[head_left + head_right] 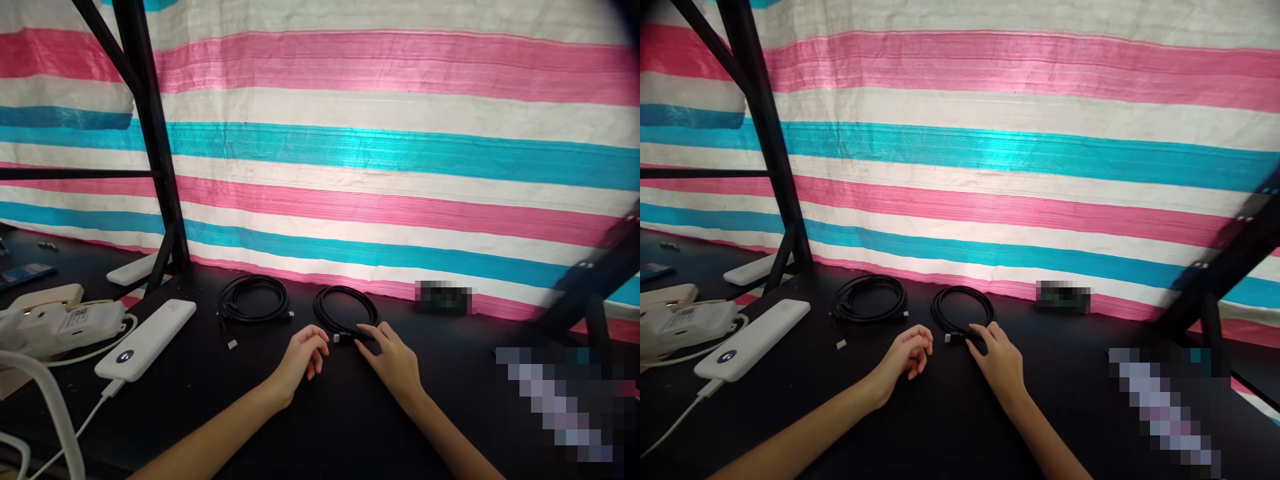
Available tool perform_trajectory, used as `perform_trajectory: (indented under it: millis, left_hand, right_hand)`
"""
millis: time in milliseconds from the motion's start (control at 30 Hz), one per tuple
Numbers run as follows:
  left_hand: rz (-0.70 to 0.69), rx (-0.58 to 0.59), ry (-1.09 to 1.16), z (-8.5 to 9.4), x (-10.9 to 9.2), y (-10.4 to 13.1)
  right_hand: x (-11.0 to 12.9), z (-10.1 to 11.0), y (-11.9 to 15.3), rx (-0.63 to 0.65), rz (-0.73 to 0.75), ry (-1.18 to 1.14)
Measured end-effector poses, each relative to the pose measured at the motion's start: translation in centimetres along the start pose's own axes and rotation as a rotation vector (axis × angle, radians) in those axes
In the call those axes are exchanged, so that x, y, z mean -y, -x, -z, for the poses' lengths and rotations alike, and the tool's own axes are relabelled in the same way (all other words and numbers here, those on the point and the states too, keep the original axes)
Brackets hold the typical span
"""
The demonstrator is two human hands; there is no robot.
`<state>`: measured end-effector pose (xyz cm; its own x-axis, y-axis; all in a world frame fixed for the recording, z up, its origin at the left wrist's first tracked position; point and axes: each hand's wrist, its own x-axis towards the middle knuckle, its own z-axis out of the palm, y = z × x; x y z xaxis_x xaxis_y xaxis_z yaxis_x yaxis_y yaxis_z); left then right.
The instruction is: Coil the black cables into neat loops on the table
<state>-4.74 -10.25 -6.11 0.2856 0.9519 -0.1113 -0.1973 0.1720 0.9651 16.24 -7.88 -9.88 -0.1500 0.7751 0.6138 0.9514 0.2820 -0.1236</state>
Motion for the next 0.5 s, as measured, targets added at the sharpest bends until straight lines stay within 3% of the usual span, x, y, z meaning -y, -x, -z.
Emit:
perform_trajectory:
  millis: [167, 500]
  left_hand:
    - [0.005, -0.011, -0.019, 0.0, 0.0, -0.2]
    - [0.002, -0.009, -0.049, 0.4, 0.7, -0.4]
  right_hand:
    - [0.6, 0.6, 0.1, 0.198, -0.032, -0.208]
    - [1.5, 2.1, 0.2, 0.233, 0.079, -0.348]
